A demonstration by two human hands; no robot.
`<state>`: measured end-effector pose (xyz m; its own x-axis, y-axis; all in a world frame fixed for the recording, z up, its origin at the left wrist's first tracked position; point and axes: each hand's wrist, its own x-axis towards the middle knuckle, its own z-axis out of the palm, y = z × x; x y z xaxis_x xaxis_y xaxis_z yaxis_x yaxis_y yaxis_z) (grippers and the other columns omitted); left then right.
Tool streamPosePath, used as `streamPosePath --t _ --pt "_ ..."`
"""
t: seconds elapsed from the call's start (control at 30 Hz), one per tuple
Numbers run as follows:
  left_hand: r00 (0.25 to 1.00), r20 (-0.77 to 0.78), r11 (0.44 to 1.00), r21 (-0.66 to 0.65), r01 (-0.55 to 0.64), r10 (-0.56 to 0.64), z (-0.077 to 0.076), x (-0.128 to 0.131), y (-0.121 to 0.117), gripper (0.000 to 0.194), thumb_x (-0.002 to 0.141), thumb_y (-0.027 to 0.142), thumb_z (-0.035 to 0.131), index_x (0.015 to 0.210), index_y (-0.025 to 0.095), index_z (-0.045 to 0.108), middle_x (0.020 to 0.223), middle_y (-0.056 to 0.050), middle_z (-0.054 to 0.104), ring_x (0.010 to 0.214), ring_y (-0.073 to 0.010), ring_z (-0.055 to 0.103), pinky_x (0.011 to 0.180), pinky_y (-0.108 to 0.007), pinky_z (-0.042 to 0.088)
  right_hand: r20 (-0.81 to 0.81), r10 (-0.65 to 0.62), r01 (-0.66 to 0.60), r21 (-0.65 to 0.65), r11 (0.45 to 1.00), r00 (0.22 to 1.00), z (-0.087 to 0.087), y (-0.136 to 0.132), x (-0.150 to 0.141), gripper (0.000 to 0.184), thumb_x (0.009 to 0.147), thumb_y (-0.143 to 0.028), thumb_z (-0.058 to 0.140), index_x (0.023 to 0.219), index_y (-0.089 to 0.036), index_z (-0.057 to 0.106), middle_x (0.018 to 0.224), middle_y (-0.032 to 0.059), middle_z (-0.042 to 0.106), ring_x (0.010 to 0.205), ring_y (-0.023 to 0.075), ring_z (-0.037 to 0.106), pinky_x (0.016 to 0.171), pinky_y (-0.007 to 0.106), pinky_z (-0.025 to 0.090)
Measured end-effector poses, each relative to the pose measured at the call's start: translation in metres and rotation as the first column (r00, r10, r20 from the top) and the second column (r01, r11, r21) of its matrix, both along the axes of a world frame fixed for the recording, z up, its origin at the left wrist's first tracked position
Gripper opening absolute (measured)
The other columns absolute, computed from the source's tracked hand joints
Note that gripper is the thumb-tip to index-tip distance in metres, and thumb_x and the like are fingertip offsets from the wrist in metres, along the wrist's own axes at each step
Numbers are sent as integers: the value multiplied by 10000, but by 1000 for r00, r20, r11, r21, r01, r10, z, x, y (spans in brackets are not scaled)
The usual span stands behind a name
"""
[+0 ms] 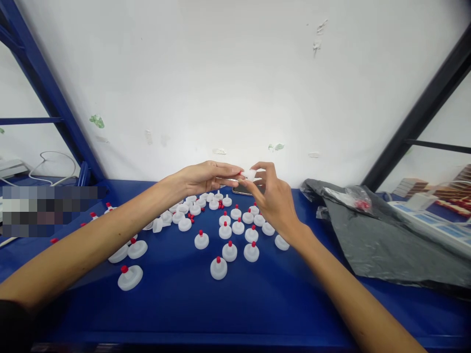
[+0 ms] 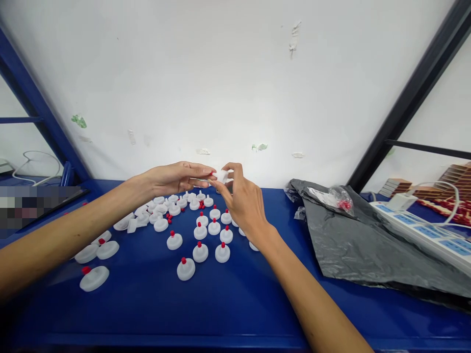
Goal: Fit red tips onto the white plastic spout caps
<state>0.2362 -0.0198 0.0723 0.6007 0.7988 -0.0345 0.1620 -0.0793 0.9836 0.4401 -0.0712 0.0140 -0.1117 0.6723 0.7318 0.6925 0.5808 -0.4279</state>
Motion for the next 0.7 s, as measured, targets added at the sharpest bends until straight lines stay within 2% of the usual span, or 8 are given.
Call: streamPosePath --t 0.13,0.37,0.43,0.57,0.7 --pt "999 -25 1000 -1 -19 19 0 1 -1 244 834 365 769 1028 219 789 1300 -82 683 991 -141 648 471 -188 340 -6 44 -44 -25 999 999 -2 3 2 371 989 -566 534 1193 -261 475 978 43 769 792 228 747 658 319 504" --pt "1000 7 999 28 -30 30 1 2 -2 216 806 334 795 979 206 801 1109 -81 692 726 -74 545 447 -193 321 6 21 -21 60 998 1000 -1 3 3 356 945 -553 612 1083 -240 511 996 53 717 764 201 697 637 313 495" --pt "1000 -3 999 28 -24 24 1 2 -2 203 827 316 771 989 197 798 1086 -89 683 695 -68 509 422 -178 291 4 26 -27 72 997 1000 0 2 2 350 945 -524 624 1126 -244 515 1002 42 701 754 188 689 650 313 505" --pt "999 -11 999 1 -42 42 0 1 -1 169 854 301 739 976 197 793 1094 -94 671 696 -70 504 411 -157 287 6 72 -72 91 993 997 0 -2 -1 432 958 -446 635 1331 -293 479 1084 23 678 765 170 682 737 328 553" --pt "1000 30 999 -51 2 -1 -4 -2 3 166 809 283 791 958 208 797 1053 -76 660 670 -53 497 402 -138 288 68 126 -131 83 988 990 0 -5 -3 399 969 -406 638 1345 -325 531 1094 15 688 805 178 685 804 334 568"
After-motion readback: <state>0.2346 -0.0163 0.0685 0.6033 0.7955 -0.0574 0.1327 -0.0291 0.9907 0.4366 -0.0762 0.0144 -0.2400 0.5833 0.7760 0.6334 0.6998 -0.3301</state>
